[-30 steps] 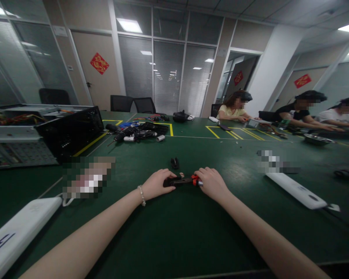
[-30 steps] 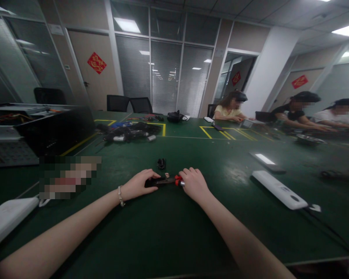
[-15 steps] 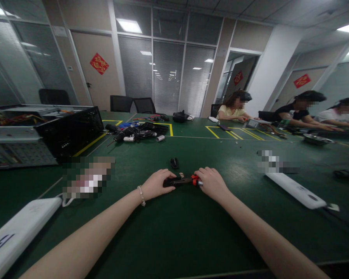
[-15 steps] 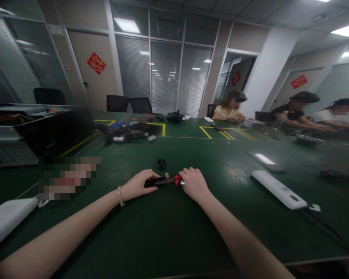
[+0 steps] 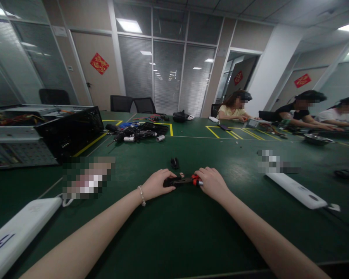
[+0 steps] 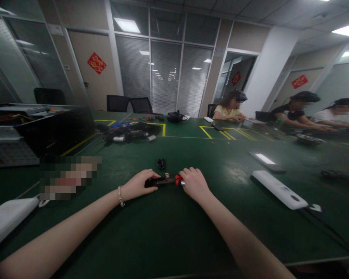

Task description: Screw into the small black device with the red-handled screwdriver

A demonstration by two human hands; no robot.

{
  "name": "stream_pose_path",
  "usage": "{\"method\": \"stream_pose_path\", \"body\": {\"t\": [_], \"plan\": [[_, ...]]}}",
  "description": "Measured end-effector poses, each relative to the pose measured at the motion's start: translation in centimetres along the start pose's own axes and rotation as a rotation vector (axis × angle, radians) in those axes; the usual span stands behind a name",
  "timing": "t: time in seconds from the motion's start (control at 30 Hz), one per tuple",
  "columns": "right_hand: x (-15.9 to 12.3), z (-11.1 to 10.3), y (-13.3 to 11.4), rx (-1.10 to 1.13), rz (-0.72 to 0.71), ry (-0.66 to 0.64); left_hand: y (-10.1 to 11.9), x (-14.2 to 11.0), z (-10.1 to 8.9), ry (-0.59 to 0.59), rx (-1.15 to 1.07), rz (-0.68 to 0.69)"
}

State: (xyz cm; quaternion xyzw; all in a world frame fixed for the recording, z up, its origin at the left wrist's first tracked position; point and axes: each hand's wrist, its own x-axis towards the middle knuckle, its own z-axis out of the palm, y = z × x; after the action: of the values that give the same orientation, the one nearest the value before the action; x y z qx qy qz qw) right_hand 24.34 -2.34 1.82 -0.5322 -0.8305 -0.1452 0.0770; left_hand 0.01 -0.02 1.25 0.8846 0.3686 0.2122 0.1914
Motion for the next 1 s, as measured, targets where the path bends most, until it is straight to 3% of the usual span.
{"method": "stream_pose_path", "body": {"t": [1.0], "plan": [[0.1,0.05,-0.03,-0.014,0.011,-0.049,-0.09,-0.03,0.17,0.002,0.006,0.007]]}}
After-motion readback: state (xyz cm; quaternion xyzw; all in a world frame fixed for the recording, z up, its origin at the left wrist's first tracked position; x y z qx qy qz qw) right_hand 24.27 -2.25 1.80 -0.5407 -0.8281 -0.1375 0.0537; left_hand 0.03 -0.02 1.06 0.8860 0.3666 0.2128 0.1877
